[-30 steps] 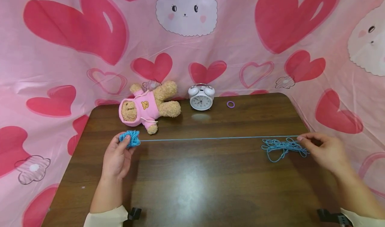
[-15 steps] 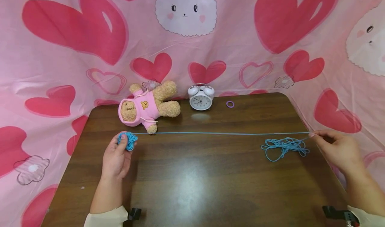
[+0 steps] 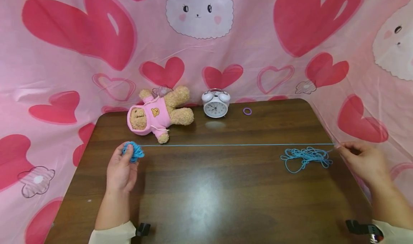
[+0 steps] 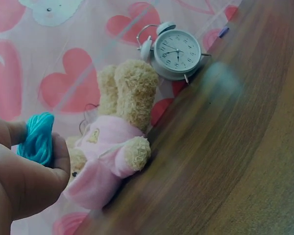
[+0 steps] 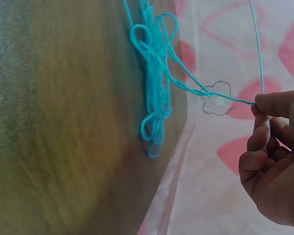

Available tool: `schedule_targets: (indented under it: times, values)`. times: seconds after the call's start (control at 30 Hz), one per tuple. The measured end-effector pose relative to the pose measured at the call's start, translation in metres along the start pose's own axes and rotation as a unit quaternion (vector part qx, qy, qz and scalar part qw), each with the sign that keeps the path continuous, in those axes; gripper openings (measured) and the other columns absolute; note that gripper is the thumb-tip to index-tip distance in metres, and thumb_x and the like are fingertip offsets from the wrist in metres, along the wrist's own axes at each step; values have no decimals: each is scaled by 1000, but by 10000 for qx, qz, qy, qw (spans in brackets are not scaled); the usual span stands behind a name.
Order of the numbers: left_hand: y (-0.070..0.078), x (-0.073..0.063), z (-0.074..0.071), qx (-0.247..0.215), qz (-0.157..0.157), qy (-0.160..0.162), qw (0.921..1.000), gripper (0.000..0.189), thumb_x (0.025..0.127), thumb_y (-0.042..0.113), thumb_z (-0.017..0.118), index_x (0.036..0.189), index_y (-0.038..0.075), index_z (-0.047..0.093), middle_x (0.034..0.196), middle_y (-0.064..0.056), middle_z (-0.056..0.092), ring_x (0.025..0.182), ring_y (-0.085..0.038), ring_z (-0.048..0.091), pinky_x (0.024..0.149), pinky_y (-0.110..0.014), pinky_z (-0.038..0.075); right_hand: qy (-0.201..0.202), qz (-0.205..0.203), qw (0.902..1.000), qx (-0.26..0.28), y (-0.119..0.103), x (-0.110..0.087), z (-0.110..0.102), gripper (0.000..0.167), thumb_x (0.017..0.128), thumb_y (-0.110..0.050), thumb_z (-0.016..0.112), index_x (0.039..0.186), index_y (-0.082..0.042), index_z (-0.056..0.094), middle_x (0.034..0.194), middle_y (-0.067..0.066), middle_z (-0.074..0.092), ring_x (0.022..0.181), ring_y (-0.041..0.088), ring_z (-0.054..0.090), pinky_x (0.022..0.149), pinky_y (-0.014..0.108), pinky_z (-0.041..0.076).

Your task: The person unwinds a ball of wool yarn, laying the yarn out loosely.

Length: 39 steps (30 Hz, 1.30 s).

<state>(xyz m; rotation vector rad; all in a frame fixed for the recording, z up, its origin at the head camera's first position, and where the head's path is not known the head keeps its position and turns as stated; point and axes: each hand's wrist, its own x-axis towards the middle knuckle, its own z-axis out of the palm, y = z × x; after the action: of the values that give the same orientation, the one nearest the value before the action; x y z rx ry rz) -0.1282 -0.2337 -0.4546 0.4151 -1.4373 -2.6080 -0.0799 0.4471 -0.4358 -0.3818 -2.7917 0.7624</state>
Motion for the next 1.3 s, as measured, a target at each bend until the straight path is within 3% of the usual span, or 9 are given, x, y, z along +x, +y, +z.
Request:
schedule_targets:
  times: [0.1,0.2,0.4,0.6,0.67,0.77,0.9,1.1,1.3]
  values:
    - [0,-1,0,-91,64,75,9999,26,103,17,64,123,7,50,100,-3,67,90,-14,68,79,-21,56,-55,-1,10000,-58,6,1,3,44,98,-34,70,109,8,73,88,22,75,67,-22,36,55,19,41]
    - [1,-1,1,-222,124,185,9995,23,102,16,63,120,6,52,102,-6,67,97,-17,69,82,-22,57,-115,-64,9999,-88,13,2,6,44,98,-35,69,110,7,74,96,27,74,71,-24,33,57,23,41]
    - [3,0,2,-741,262,586,9952,19,101,12,64,114,5,52,99,-10,66,90,-20,67,76,-25,57,-271,-122,9995,-52,25,2,14,39,97,-33,70,109,4,75,93,20,75,74,-14,40,56,24,42]
    - [3,2,4,-1199,623,692,9884,16,101,10,64,109,3,53,93,-12,64,80,-22,62,69,-27,53,-445,-169,9989,-60,35,1,24,34,98,-30,69,106,2,77,90,16,76,72,-19,38,58,24,42]
    - [3,2,4,-1235,695,704,9874,17,100,9,65,109,3,52,94,-13,65,80,-22,62,67,-27,52,-541,-131,9984,-126,38,0,27,35,99,-31,67,105,2,77,91,19,76,74,-12,45,59,26,41]
    - [2,2,5,-1271,689,725,9868,19,99,8,66,111,3,51,98,-13,66,81,-22,65,69,-28,55,-714,-8,9972,-219,42,-1,29,37,100,-31,65,105,3,76,92,21,75,75,11,57,58,29,41]
    - [3,1,6,-1341,583,782,9862,22,98,4,66,114,5,50,104,-12,65,84,-22,68,69,-29,58,-946,176,9950,-279,45,1,29,40,102,-32,62,108,6,74,93,22,73,82,36,61,60,34,42]
    - [4,-1,5,-1234,456,792,9881,28,96,0,68,116,5,48,111,-12,63,94,-22,71,74,-29,61,-1107,131,9926,-486,49,4,32,38,102,-29,63,108,7,73,93,25,72,85,45,61,64,40,44]
    - [1,-1,7,-1288,279,660,9891,32,95,-8,66,117,5,48,107,-11,61,89,-22,72,74,-31,62,-1062,122,9929,-530,51,4,37,37,100,-29,65,105,7,73,90,24,73,84,45,62,64,38,43]
